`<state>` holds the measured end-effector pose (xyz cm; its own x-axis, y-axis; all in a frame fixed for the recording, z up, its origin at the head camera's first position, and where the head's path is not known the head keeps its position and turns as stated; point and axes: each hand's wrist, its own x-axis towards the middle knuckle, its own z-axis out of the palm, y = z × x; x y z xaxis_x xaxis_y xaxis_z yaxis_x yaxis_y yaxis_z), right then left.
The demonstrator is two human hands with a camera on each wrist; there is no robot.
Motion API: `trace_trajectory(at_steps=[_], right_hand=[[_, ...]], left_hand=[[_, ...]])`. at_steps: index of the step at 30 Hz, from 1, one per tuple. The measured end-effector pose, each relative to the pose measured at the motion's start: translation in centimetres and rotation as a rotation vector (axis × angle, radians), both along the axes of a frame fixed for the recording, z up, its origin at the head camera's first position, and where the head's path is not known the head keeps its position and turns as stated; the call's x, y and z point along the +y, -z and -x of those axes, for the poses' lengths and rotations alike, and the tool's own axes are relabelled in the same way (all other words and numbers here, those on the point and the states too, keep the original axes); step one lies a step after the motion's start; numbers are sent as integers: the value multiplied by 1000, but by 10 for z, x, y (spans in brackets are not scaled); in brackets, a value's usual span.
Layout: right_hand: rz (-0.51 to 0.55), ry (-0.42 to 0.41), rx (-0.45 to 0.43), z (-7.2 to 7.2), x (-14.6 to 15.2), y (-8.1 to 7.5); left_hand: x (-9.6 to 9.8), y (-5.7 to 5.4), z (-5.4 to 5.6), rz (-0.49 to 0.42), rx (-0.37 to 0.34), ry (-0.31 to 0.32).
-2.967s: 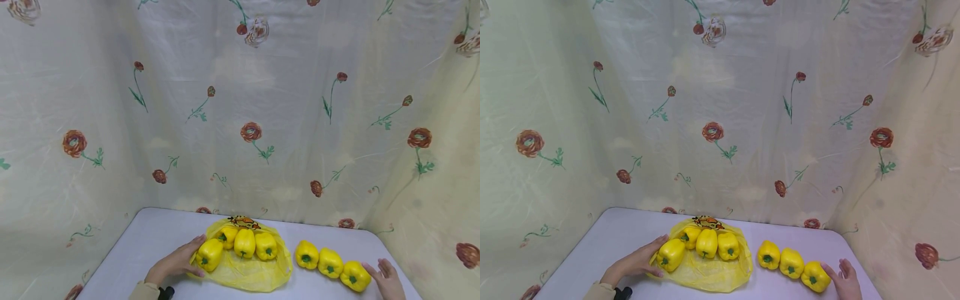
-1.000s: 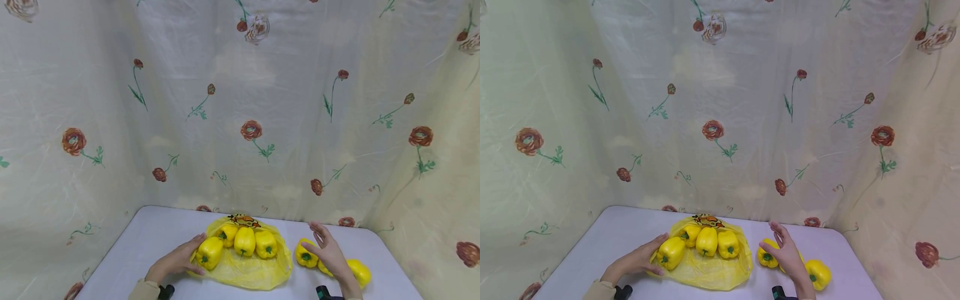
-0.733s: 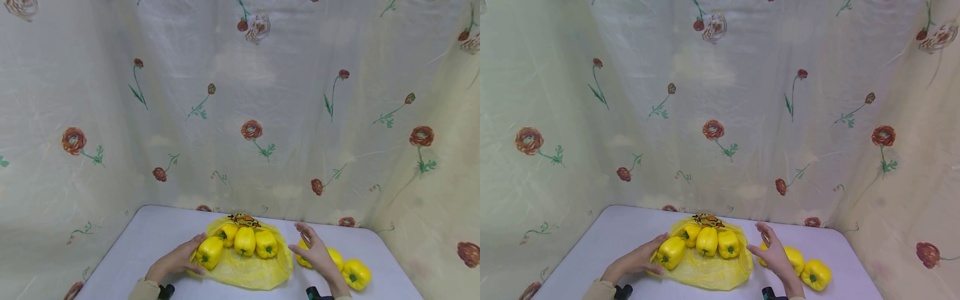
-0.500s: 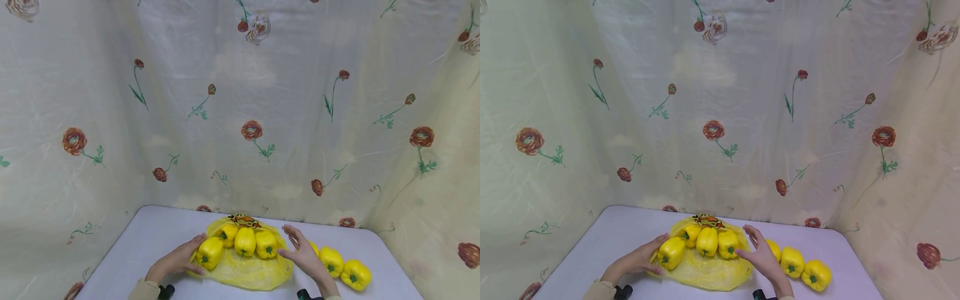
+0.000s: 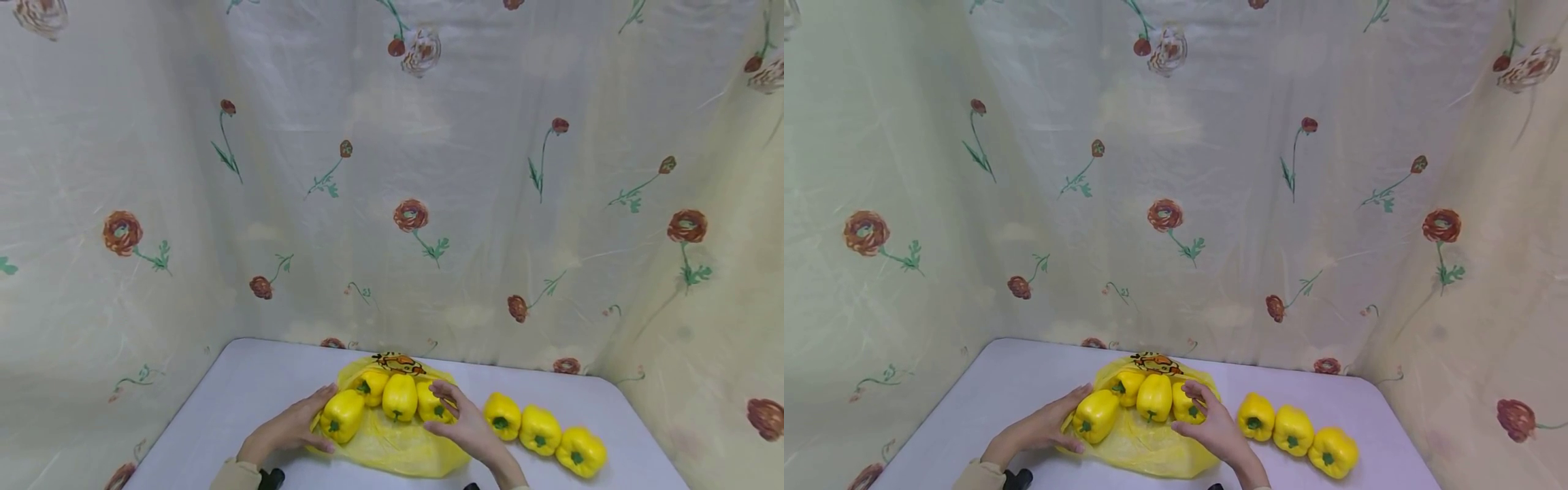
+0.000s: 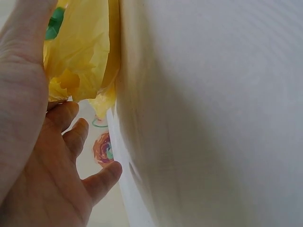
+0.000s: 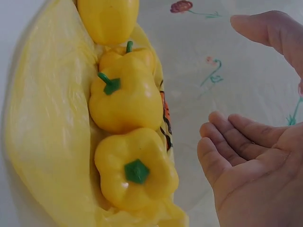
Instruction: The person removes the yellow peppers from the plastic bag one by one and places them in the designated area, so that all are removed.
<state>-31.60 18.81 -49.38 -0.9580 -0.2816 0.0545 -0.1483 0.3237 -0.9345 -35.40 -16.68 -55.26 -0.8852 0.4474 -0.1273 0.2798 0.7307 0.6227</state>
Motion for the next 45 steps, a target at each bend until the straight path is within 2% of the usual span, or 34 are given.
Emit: trace_trajectory(at_steps=[6, 27, 39, 45], right_hand=[[24, -47, -6, -1, -6, 1], [63, -52, -37, -2, -31, 8], [65, -86, -75, -4, -63, 16], [65, -86, -50, -6, -79, 17]], left_hand=[[0, -1, 0, -1, 9, 6], [1, 0, 0, 6, -11, -14], [-3, -2, -1, 1, 12, 23], [-2, -2, -1, 5, 6, 13]])
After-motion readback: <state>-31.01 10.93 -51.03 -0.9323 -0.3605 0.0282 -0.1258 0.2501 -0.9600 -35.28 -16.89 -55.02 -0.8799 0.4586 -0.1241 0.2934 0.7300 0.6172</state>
